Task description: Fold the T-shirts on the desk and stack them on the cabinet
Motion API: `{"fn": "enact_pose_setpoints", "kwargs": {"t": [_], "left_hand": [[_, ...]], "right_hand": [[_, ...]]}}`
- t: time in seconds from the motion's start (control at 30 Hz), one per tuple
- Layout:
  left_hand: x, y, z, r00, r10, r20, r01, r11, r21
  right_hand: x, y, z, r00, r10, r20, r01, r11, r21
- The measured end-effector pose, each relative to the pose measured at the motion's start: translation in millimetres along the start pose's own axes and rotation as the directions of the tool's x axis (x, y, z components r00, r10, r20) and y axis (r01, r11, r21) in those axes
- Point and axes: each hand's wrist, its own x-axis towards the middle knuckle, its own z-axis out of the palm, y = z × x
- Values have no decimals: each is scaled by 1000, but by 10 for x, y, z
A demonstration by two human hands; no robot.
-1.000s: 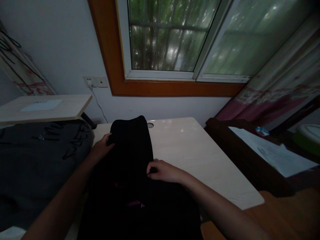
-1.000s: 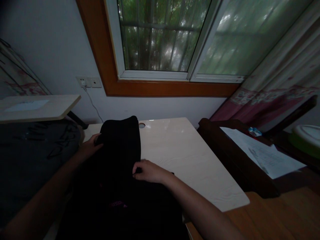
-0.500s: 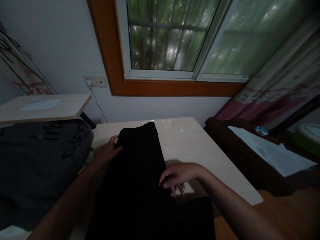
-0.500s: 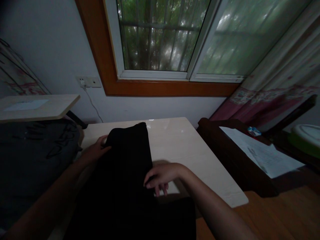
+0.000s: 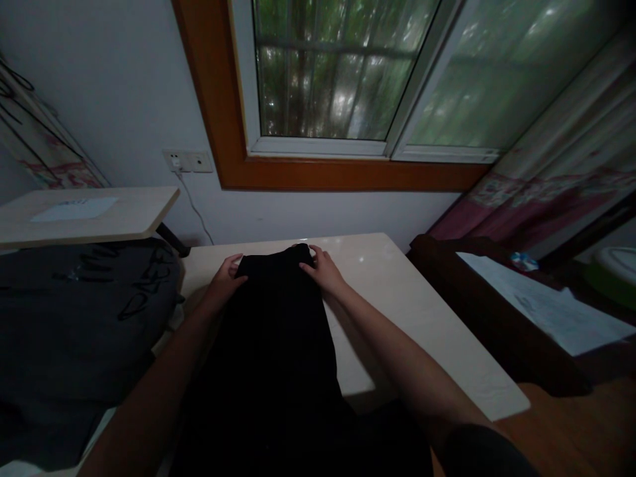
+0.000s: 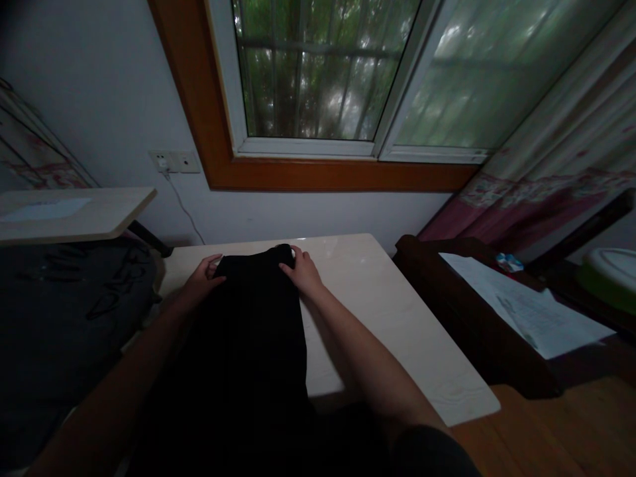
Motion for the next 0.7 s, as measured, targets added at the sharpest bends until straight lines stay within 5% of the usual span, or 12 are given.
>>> {"fn": "enact_pose_setpoints", "kwargs": {"t": [0.5,0.7], "left_hand": [[11,-31,-49,988,-43,-149,74,975,209],[-48,56,-57,983,-94,-159,132,960,248]], "right_hand": [[178,85,222,982,76,-175,-85,995,-45],[145,81,188,987,84,-137,-88,996,-28]]}}
